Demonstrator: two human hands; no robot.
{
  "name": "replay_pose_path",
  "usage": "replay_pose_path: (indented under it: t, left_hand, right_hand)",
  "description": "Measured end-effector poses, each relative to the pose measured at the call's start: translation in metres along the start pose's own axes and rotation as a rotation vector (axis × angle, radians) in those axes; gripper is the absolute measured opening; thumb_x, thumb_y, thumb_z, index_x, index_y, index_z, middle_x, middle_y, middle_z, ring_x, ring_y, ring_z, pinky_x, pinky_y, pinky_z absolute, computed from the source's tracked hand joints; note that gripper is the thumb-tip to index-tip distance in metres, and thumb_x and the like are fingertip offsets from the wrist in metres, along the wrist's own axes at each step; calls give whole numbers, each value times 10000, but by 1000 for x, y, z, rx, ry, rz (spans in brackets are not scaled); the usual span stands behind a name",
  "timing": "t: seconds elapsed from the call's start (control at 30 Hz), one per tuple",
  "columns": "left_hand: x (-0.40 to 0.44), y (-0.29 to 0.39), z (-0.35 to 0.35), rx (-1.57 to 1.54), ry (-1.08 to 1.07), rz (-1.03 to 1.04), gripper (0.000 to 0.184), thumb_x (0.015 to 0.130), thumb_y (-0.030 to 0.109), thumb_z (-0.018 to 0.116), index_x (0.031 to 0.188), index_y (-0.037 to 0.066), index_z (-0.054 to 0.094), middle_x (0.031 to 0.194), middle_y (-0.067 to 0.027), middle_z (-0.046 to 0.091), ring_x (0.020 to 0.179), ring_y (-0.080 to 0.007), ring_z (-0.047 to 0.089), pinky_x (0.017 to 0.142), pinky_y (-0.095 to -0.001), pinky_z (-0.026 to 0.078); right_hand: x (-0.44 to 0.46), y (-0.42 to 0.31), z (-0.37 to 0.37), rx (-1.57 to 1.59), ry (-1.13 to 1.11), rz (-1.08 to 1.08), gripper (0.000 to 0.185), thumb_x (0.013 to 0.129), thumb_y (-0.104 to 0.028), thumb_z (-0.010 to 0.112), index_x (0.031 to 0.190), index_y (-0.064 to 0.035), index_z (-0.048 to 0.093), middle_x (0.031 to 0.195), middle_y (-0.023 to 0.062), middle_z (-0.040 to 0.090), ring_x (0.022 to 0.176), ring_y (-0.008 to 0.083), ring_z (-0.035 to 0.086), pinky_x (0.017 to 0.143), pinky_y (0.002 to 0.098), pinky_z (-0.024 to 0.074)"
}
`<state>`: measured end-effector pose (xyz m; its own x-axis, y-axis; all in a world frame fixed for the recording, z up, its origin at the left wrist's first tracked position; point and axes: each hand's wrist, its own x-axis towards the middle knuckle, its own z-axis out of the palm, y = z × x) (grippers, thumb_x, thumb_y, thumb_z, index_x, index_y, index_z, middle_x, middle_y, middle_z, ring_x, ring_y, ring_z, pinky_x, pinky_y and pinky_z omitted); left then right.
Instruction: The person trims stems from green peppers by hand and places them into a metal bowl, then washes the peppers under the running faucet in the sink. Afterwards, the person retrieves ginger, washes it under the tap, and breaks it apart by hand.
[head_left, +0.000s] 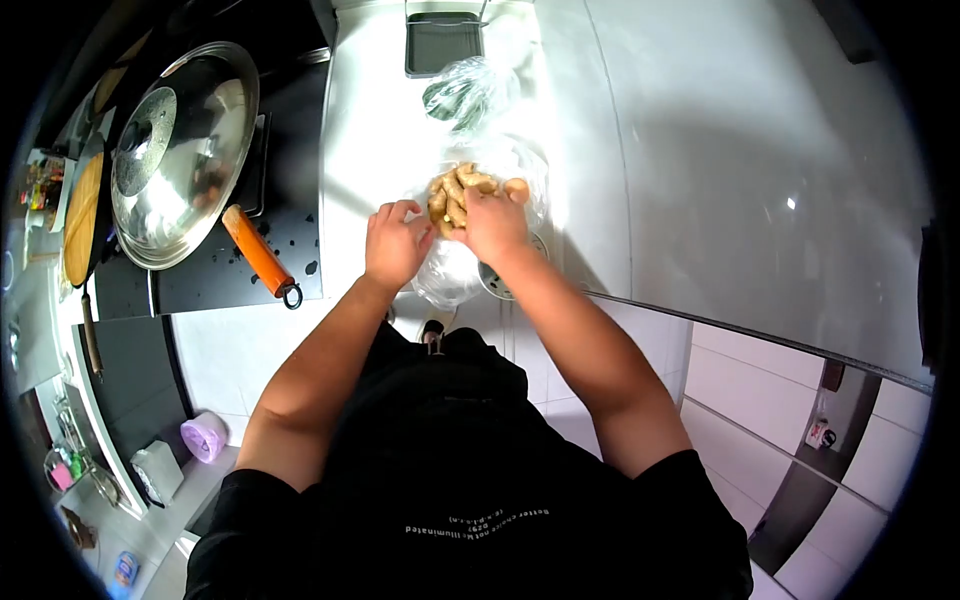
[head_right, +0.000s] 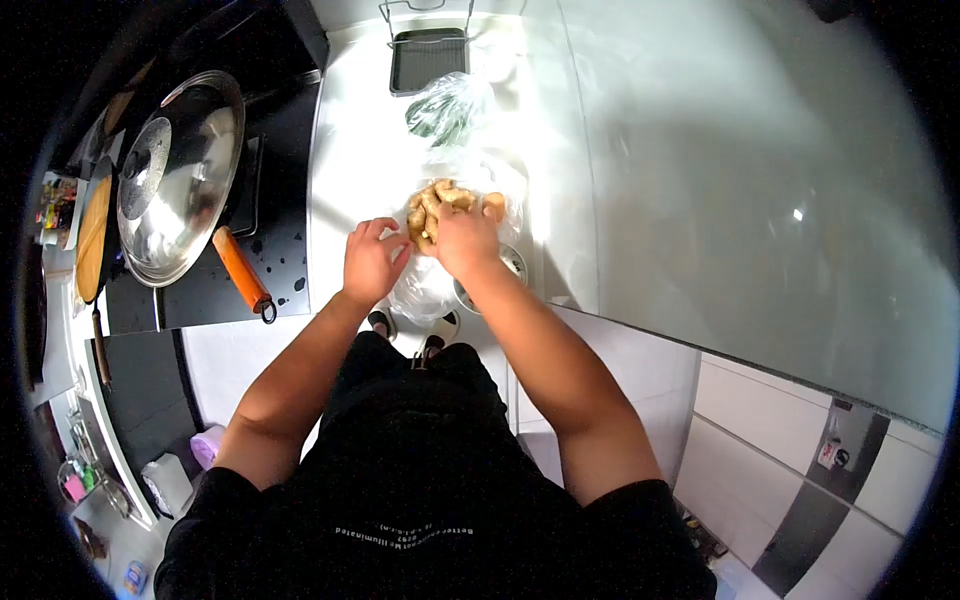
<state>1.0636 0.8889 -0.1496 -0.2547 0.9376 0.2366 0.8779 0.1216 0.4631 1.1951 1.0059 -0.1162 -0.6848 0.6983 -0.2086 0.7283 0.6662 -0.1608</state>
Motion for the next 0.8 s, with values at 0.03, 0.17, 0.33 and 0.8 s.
replay_pose_path:
  t: [0.03, 0.17, 0.33, 0.8]
  left_hand:
    - [-3, -2, -1, 17, -10, 3, 103, 724, 169, 711, 816, 125, 709, 1028, -49, 598, 975, -260, 543, 817, -398, 427]
    - [-9, -18, -1, 68, -61, -27, 93, 728, 205, 715, 762, 120, 728, 1048, -56, 602, 989, -257, 547, 837, -396, 425]
    - [-3, -15, -4, 98, -153, -145, 227, 700, 183, 746, 915, 123, 698, 1071, -56, 592, 1012, -269, 537, 863, -407, 418]
    - [41, 1, -6, -133, 8, 155, 297, 697, 129, 725, 980, 81, 646, 989, -66, 662, 913, -263, 629, 814, -366, 493]
  right_hand:
    - [0, -4, -1, -16, -90, 11, 583, 688, -392, 761, 1094, -46, 526, 898, 121, 675, 879, 270, 640, 831, 406, 432]
    - [3, -7, 7, 17, -61, 52, 601, 698, -366, 762, 1156, -63, 519, 939, 124, 670, 917, 281, 630, 878, 409, 426]
    - [6, 3, -16, 234, -39, 107, 584, 725, -332, 743, 1195, -79, 506, 959, 122, 668, 918, 323, 622, 857, 405, 462]
    - [4, 28, -10, 748, -105, 107, 383, 812, -330, 674, 1088, -65, 678, 951, 180, 682, 891, 278, 660, 816, 339, 504]
